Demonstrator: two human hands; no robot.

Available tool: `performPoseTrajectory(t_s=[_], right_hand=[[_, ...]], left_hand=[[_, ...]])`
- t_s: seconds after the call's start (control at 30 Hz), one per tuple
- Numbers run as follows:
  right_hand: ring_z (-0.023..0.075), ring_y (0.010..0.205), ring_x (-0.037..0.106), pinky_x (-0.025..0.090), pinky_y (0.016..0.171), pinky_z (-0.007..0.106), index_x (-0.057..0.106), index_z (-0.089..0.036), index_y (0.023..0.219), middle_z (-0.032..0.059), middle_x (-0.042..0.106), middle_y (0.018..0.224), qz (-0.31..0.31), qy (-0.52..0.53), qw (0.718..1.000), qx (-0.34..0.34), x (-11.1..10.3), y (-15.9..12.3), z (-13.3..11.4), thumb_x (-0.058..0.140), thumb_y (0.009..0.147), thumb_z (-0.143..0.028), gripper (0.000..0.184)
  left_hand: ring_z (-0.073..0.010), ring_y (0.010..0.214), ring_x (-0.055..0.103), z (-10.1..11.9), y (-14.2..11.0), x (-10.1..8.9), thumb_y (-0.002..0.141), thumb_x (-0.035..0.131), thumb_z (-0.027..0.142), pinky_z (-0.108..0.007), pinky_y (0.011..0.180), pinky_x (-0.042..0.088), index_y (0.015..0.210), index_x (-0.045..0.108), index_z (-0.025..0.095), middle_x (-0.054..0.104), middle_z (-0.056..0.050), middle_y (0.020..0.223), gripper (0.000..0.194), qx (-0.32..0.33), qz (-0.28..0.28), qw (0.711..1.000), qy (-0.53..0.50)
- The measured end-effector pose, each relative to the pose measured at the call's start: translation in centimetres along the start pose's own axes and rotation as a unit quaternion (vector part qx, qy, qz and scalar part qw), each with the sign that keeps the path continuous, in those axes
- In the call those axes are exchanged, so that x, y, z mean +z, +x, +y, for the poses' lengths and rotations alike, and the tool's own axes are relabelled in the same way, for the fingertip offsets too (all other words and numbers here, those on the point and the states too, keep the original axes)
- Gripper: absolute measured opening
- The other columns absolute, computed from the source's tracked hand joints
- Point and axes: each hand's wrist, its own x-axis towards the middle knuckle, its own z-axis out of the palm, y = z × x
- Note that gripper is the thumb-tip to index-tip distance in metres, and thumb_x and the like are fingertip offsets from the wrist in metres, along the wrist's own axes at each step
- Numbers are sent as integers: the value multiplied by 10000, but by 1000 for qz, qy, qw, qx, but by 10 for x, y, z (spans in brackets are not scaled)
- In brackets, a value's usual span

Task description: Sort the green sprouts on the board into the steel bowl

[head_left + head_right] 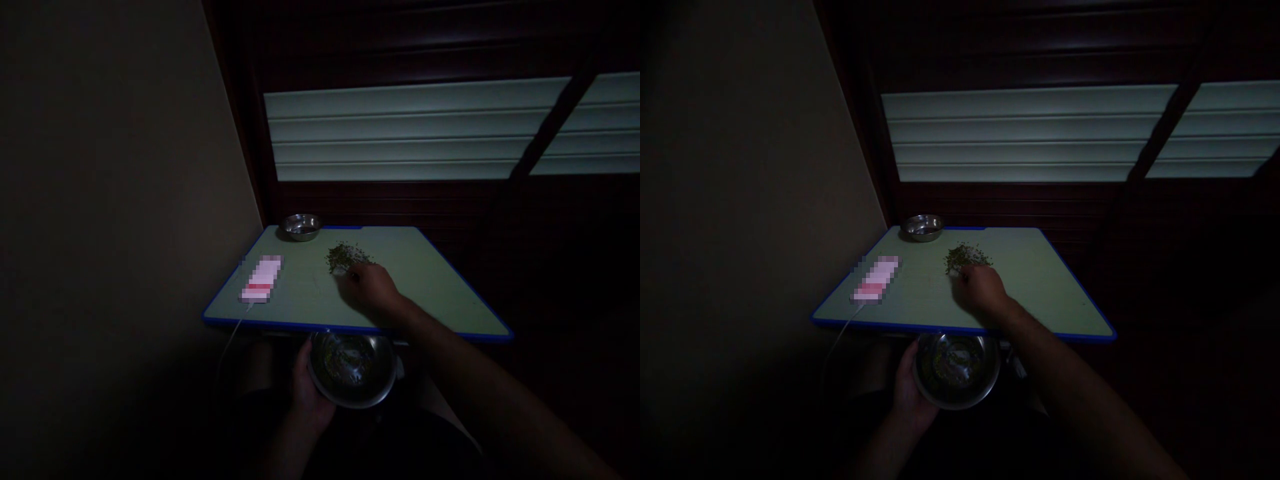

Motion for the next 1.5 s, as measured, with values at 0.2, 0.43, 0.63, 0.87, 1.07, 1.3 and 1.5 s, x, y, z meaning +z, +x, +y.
performPoseTrajectory(t_s=[0.2,0.43,0.63,0.87,1.07,1.3,1.5], right_hand=[[142,625,551,307,573,255,709,-173,783,72,706,750,-5,43,999,20,1,2,-11,516,805,-280,222],[170,686,584,331,599,263,704,-176,812,90,712,797,13,29,997,64,1,-2,-3,520,777,-273,211],[180,680,599,342,586,270,696,-177,807,102,714,796,-7,15,998,60,2,-8,-12,525,801,-326,227],[185,677,597,350,595,276,685,-172,847,111,713,808,-18,18,998,55,11,-5,-30,498,821,-313,235],[176,661,588,347,581,272,673,-167,810,114,704,791,-9,41,998,53,18,2,-45,492,831,-350,259],[149,650,555,372,602,260,649,-160,711,49,660,708,36,174,983,51,10,29,-9,582,720,-251,113],[84,432,377,302,454,243,583,-155,622,-34,478,468,-29,428,895,124,5,50,40,689,599,-464,327]], left_hand=[[-297,1033,649,1,-3,3,775,626,362,-440,916,472,1038,689,141,755,-103,976,349,-3,10,1000,-5],[-289,1008,659,1,-4,2,769,633,348,-442,914,472,1029,688,157,759,-88,953,328,5,22,1000,-10],[-293,997,662,-1,-3,1,771,633,346,-442,914,473,1013,697,140,759,-103,944,325,0,6,1000,-5],[-282,979,669,-1,-3,2,766,641,338,-426,918,476,1003,697,129,760,-103,925,322,5,26,1000,-11],[-295,1028,650,-1,-4,2,772,634,359,-438,923,473,1047,685,132,752,-109,979,360,0,7,1000,-7],[-286,1004,659,-1,-4,1,779,622,367,-428,915,473,1009,694,134,754,-108,962,336,1,9,1000,-10],[-274,938,677,-2,-2,-3,767,637,367,-425,892,483,975,704,140,760,-98,921,315,3,22,1000,-3]])
